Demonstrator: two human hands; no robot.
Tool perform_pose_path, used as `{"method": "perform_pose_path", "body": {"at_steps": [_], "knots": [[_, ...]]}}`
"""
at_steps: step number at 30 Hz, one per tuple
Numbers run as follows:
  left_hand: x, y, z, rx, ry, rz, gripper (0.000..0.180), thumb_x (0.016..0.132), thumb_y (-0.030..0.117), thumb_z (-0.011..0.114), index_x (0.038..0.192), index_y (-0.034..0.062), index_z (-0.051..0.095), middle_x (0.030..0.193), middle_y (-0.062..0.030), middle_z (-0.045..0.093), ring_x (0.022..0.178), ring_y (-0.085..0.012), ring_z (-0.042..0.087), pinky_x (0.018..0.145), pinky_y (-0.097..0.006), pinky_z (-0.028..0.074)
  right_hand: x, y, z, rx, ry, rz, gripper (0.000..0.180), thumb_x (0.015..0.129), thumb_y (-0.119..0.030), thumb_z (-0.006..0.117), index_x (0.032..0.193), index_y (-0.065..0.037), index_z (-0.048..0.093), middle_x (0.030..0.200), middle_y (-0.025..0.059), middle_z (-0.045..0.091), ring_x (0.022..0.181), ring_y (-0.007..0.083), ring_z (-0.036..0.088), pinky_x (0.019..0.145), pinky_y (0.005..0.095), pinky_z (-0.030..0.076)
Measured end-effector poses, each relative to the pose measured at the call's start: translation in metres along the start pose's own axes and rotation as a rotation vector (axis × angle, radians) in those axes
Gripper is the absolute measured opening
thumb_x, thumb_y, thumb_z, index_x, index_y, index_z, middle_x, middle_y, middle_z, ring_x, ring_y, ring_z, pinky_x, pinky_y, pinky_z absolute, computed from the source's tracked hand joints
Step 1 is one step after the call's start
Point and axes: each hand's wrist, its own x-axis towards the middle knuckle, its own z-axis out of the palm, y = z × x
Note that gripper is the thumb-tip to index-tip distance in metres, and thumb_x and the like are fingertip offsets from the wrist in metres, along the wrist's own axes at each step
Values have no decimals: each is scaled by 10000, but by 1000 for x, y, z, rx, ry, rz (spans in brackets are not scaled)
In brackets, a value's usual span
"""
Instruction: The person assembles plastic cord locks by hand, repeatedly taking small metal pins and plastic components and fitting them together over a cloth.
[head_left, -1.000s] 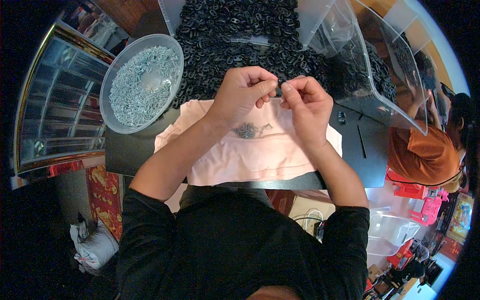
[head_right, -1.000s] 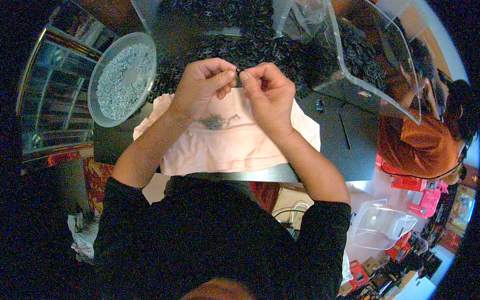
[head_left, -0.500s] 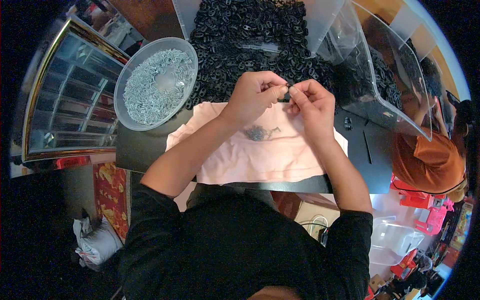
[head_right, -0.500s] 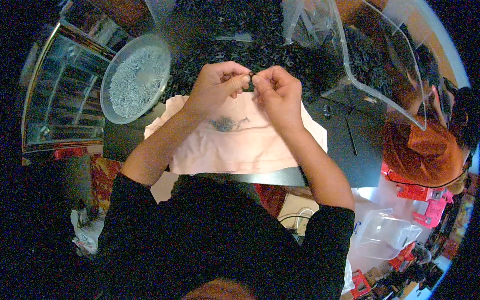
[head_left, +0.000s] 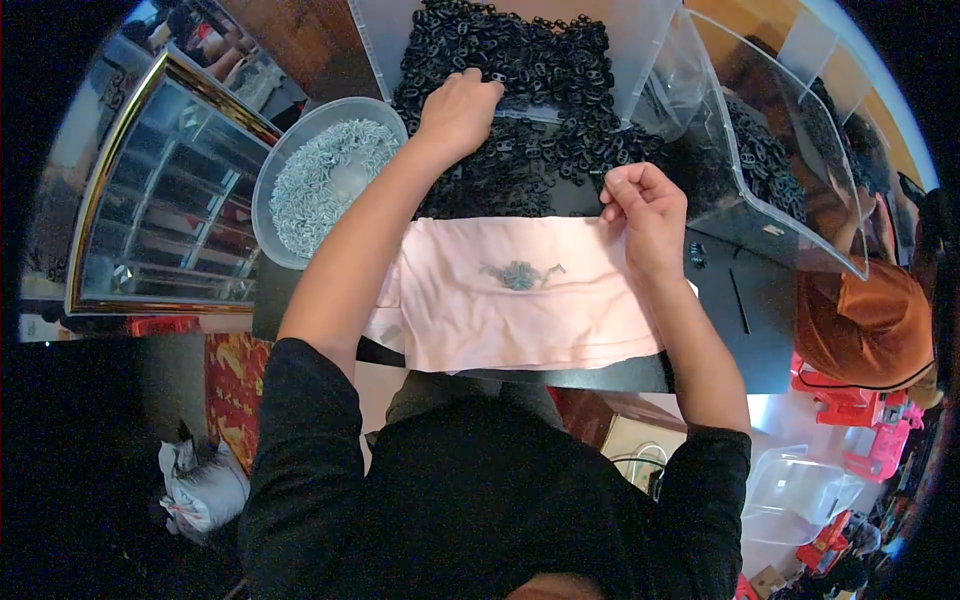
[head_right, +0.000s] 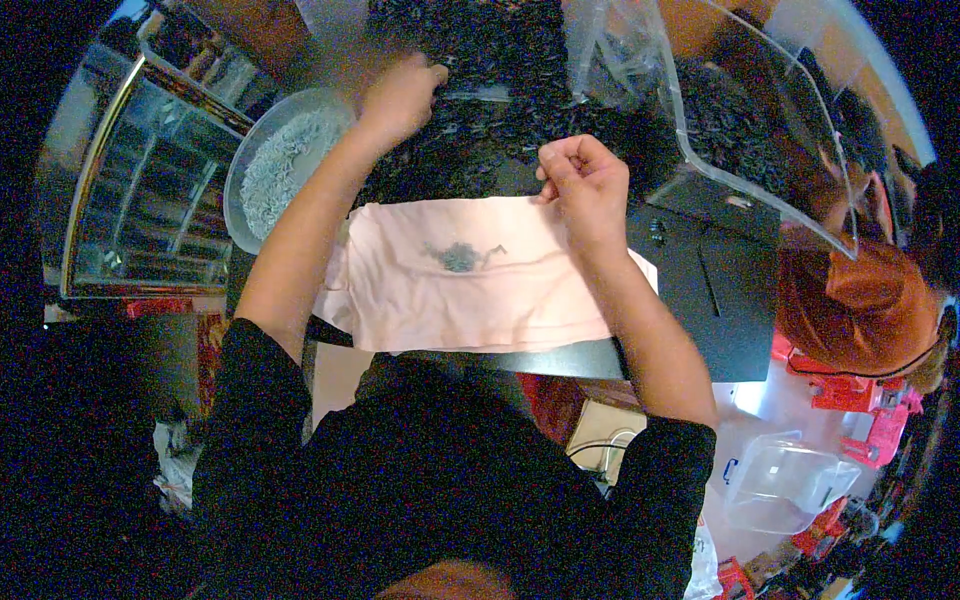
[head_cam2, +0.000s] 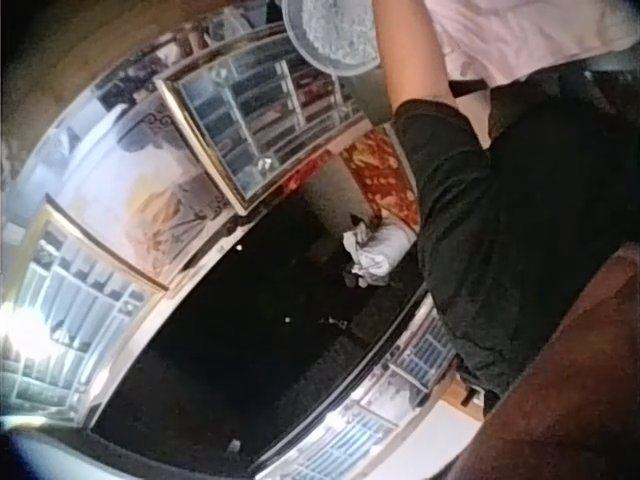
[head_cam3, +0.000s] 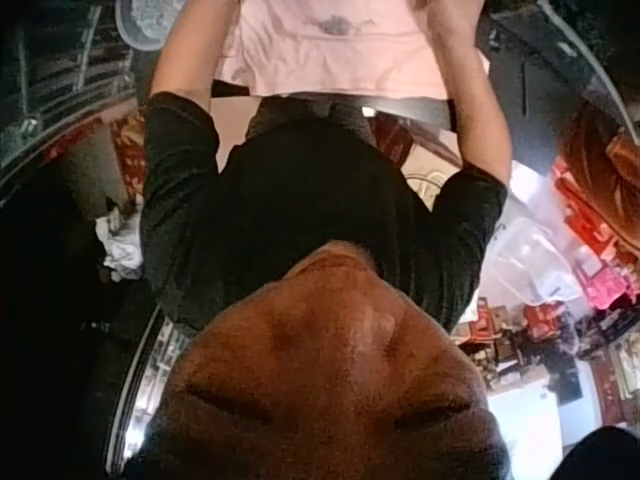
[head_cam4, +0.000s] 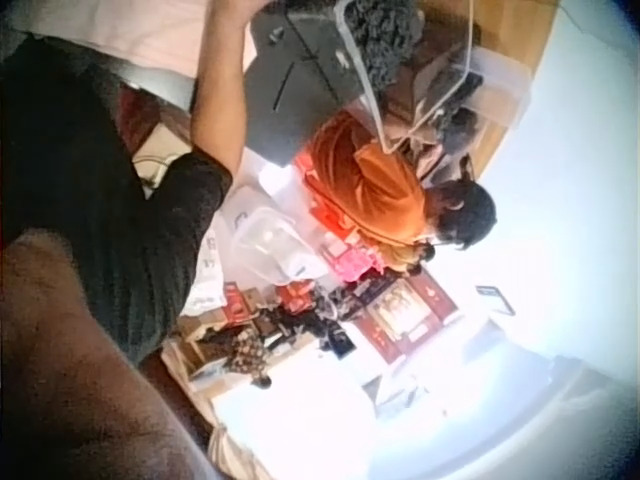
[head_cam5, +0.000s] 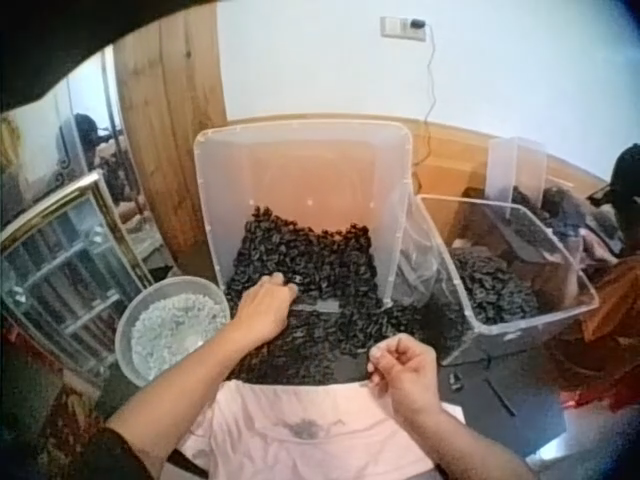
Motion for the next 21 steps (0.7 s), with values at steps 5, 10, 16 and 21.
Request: {"method": "perform_pose_path", "body": {"at_steps": [5, 10, 16, 21], "knots": [[4, -1, 1, 28, 0, -12, 229, 710, 31, 547, 937, 20, 573, 932, -176, 558, 912, -331, 554, 736, -416, 494, 0, -1, -2, -28, 7, -33, 75, 818, -73, 589, 770, -20, 568, 634, 23, 547, 460, 68, 466, 430, 210, 419], [5, -1, 5, 48, 20, 0, 218, 704, 24, 547, 920, 19, 567, 927, -173, 566, 898, -326, 564, 737, -416, 493, 0, -1, -3, -19, -13, -41, 70, 817, -69, 590, 770, -21, 568, 635, 25, 548, 462, 71, 470, 429, 211, 420], [-5, 1, -5, -252, 41, -27, 149, 706, 52, 584, 849, 26, 553, 799, -126, 573, 732, -265, 567, 644, -369, 462, 0, -4, -3, -20, -14, -50, 66, 818, -59, 583, 770, -18, 564, 636, 28, 550, 476, 76, 479, 446, 210, 425], [-46, 45, -33, -864, 134, 22, 117, 723, 20, 610, 831, 45, 572, 673, 16, 497, 587, -67, 449, 534, -221, 389, -4, -9, -2, -2, -34, -53, 50, 815, -40, 577, 783, -6, 559, 662, 41, 562, 508, 86, 508, 484, 210, 452]]}}
